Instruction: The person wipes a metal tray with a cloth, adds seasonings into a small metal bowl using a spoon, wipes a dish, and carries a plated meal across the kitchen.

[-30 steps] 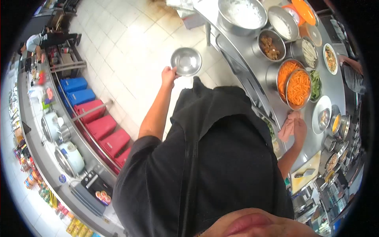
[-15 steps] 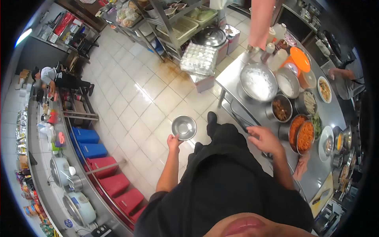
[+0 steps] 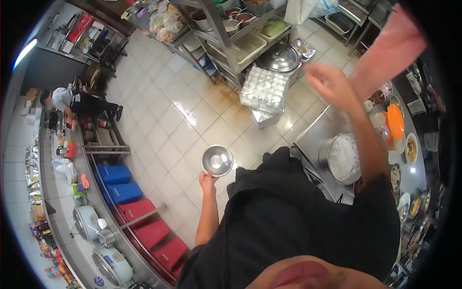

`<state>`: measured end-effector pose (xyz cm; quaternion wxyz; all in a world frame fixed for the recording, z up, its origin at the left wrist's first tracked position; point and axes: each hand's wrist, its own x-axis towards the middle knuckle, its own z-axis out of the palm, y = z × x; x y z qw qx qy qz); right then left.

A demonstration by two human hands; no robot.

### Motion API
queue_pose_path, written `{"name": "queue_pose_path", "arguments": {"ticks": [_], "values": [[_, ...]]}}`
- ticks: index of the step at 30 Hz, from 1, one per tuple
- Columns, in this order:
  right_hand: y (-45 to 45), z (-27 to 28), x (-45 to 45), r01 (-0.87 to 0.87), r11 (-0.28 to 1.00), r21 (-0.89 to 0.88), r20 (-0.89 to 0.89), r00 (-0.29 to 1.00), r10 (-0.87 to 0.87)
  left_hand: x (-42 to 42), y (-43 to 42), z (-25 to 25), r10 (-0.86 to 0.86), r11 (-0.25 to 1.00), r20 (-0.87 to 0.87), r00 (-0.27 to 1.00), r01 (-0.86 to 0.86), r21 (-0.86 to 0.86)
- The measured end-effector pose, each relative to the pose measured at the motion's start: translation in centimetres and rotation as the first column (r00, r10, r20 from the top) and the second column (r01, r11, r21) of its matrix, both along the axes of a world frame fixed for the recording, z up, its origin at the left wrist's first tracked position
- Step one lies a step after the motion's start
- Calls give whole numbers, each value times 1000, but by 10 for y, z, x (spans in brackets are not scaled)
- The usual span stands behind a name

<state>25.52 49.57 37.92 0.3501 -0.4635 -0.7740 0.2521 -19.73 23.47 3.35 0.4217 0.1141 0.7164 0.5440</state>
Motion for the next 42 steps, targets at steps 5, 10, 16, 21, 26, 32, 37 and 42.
{"name": "queue_pose_path", "arguments": {"ticks": [5, 10, 16, 21, 26, 32, 37, 42], "values": [[176, -58, -41, 132, 991, -30, -146, 980, -135, 0, 81, 12, 4, 1000, 103, 995, -4, 8], [296, -104, -72, 366, 926, -92, -193, 906, -377, -2, 168, -6, -116, 993, 190, 975, 118, 2], [409, -145, -80, 553, 812, -184, -270, 766, -583, -11, 312, -3, -350, 937, 236, 907, 345, 62], [488, -157, -97, 656, 693, -298, -298, 626, -721, -21, 426, 3, -533, 846, 213, 819, 524, 103], [579, -197, -98, 541, 559, -628, -437, 349, -829, -18, 494, 15, -587, 809, 216, 781, 580, 98], [661, -230, -91, 724, 429, -541, -583, 45, -811, -9, 508, 20, -554, 829, 192, 810, 557, 42], [658, -220, -79, 852, 524, -29, -306, 491, -816, 9, 496, 20, -499, 855, 221, 838, 518, -30], [625, -221, -90, 720, 694, -1, -233, 675, -700, 31, 501, 11, -507, 845, 254, 824, 533, -41]]}}
